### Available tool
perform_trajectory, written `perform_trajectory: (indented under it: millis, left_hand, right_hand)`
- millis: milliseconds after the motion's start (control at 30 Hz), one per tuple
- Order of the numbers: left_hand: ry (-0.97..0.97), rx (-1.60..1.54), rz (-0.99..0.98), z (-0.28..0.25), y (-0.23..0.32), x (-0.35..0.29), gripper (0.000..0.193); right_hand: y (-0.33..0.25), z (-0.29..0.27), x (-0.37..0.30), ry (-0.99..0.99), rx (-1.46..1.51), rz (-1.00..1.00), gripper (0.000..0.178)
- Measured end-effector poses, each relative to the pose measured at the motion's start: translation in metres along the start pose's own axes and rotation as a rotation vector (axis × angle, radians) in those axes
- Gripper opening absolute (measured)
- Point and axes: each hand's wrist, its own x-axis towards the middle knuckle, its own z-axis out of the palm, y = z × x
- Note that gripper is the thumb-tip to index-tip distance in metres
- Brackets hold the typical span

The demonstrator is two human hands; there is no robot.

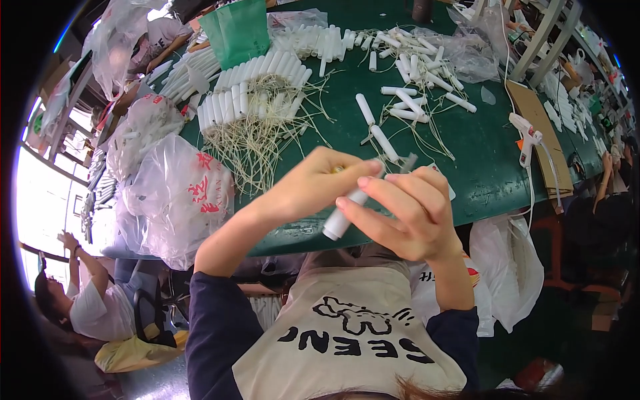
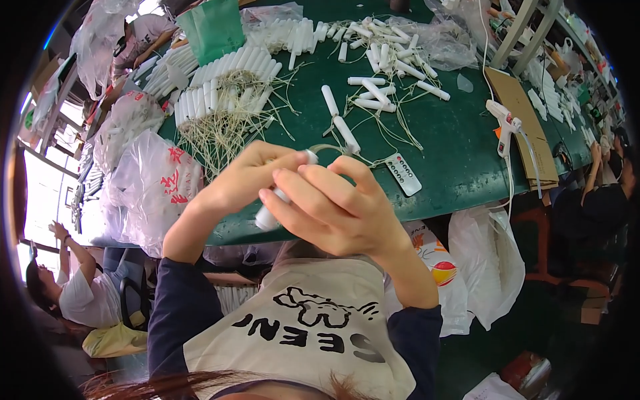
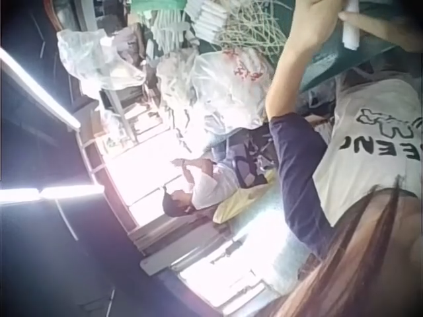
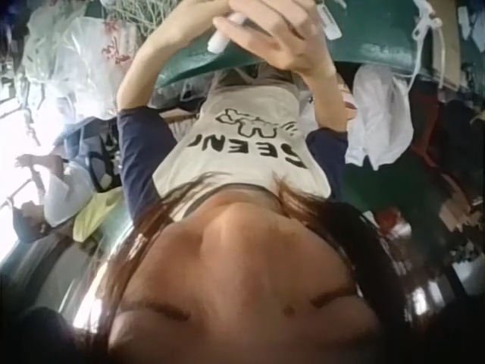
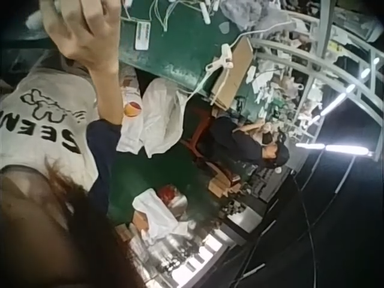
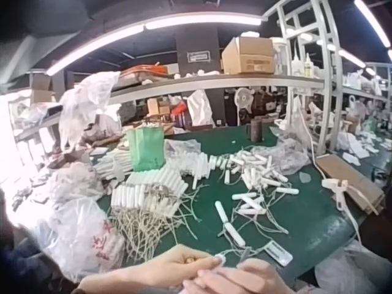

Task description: Assembling small white tubes with electrical wires at a factory workbench.

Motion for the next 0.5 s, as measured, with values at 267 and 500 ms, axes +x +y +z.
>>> perform_trajectory:
  millis: [267,500]
  left_hand:
    - [-0.143,-0.248,-0.048,0.001,-0.005,0.003,0.048]
    - [0.068,0.063,0.086,0.006,-0.010,0.004,0.030]
  right_hand:
    - [0.015,-0.024,-0.016,0.015,0.230,0.269,0.033]
    - [0.008,-0.073,-0.004,0.504,0.534,0.583,0.045]
